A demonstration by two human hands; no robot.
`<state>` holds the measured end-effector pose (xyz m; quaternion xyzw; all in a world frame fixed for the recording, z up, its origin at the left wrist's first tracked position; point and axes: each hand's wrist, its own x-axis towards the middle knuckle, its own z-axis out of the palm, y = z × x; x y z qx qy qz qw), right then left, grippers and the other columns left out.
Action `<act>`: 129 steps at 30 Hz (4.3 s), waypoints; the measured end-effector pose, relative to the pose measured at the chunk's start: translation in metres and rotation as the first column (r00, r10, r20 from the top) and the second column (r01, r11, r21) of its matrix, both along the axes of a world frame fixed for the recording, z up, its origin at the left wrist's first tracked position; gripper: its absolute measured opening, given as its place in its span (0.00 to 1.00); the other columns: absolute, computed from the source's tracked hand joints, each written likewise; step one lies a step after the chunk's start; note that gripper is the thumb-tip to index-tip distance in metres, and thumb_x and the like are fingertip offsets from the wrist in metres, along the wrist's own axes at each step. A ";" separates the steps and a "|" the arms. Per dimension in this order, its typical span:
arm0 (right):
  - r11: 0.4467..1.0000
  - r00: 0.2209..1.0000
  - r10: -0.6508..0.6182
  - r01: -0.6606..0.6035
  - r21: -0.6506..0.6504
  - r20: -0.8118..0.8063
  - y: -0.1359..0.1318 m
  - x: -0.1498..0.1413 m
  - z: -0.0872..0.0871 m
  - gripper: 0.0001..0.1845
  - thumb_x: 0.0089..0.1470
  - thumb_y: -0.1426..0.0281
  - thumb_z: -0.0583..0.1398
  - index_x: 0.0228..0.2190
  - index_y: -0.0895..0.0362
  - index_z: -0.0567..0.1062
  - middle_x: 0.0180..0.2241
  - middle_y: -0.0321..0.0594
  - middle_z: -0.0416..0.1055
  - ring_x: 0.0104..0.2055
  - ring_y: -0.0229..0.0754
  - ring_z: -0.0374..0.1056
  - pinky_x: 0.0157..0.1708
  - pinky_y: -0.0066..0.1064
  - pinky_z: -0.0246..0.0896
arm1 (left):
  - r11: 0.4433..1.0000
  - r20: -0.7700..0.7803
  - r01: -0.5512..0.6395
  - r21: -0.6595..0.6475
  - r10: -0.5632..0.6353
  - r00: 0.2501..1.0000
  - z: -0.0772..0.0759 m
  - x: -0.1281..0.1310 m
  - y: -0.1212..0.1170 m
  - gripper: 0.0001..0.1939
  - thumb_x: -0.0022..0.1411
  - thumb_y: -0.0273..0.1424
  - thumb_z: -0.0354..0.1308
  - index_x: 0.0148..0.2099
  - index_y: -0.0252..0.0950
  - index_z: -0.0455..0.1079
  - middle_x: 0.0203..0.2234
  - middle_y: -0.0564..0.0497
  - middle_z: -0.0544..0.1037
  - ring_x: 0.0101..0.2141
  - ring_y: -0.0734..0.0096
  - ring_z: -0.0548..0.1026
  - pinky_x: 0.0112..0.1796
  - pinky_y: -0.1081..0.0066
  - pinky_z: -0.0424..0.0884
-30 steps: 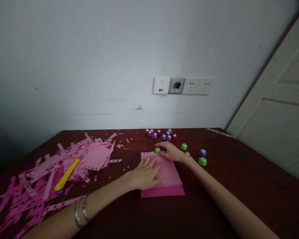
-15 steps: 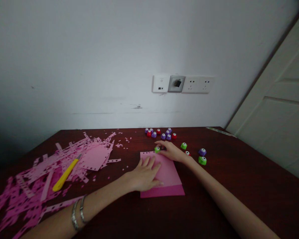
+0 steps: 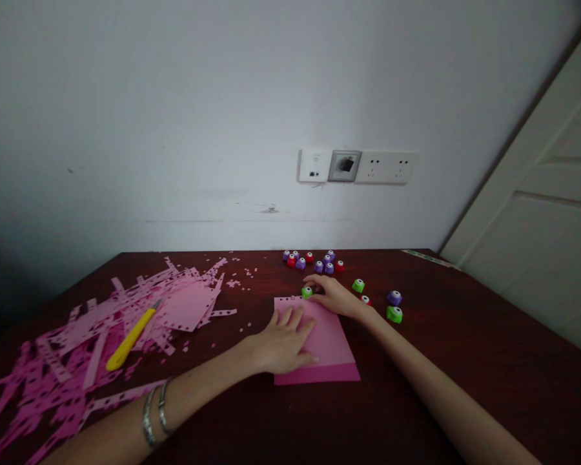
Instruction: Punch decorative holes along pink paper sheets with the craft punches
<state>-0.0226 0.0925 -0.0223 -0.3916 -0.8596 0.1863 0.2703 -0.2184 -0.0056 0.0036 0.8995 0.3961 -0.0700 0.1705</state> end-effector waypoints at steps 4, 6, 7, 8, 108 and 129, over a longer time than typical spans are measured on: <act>1.000 1.000 -0.007 0.007 0.023 -0.007 0.000 0.001 0.000 0.19 0.49 0.73 0.59 0.45 0.59 0.68 0.38 0.43 0.71 0.35 0.40 0.66 0.38 0.32 0.62 | 1.000 -0.006 0.000 -0.008 0.000 1.000 0.002 0.000 -0.001 0.40 0.60 0.54 0.36 0.66 0.34 0.36 0.63 0.36 0.35 0.60 0.45 0.31 0.55 0.44 0.37; 1.000 1.000 -0.009 0.009 0.028 -0.006 0.000 0.002 0.000 0.20 0.49 0.74 0.59 0.45 0.59 0.68 0.39 0.43 0.71 0.35 0.40 0.66 0.38 0.33 0.62 | 1.000 -0.006 -0.004 -0.005 0.004 1.000 0.002 0.001 -0.001 0.40 0.60 0.54 0.37 0.66 0.34 0.36 0.63 0.36 0.35 0.60 0.44 0.31 0.55 0.44 0.38; 0.999 1.000 -0.012 0.012 0.032 -0.007 0.000 0.002 0.000 0.20 0.49 0.73 0.59 0.45 0.58 0.68 0.39 0.43 0.71 0.35 0.40 0.65 0.38 0.33 0.62 | 1.000 -0.005 -0.007 -0.002 0.007 1.000 0.002 0.001 -0.001 0.40 0.60 0.54 0.37 0.66 0.34 0.36 0.63 0.36 0.35 0.60 0.44 0.31 0.55 0.44 0.38; 0.999 1.000 -0.014 0.015 0.036 -0.008 0.001 0.002 0.000 0.20 0.49 0.73 0.59 0.45 0.58 0.68 0.40 0.43 0.71 0.35 0.40 0.65 0.38 0.33 0.62 | 1.000 -0.003 -0.008 0.000 0.008 1.000 0.002 0.001 -0.001 0.40 0.60 0.54 0.37 0.66 0.34 0.36 0.63 0.36 0.35 0.60 0.44 0.32 0.55 0.44 0.38; 0.922 0.923 -0.351 0.370 -0.111 0.157 0.046 -0.028 0.014 0.13 0.48 0.79 0.50 0.29 0.64 0.75 0.16 0.42 0.71 0.16 0.35 0.66 0.21 0.22 0.59 | 0.756 0.288 -0.565 0.332 0.489 0.824 -0.011 0.033 0.164 0.14 0.58 0.38 0.55 0.41 0.33 0.69 0.37 0.41 0.75 0.39 0.60 0.74 0.39 0.69 0.67; 0.948 0.951 -0.307 0.305 -0.090 -0.016 0.021 -0.002 0.048 0.13 0.51 0.71 0.54 0.37 0.61 0.75 0.17 0.35 0.68 0.15 0.32 0.61 0.18 0.22 0.54 | 0.905 0.538 -0.399 0.149 0.265 0.800 0.001 0.018 0.169 0.14 0.52 0.38 0.57 0.28 0.30 0.72 0.17 0.54 0.69 0.21 0.75 0.64 0.24 0.75 0.56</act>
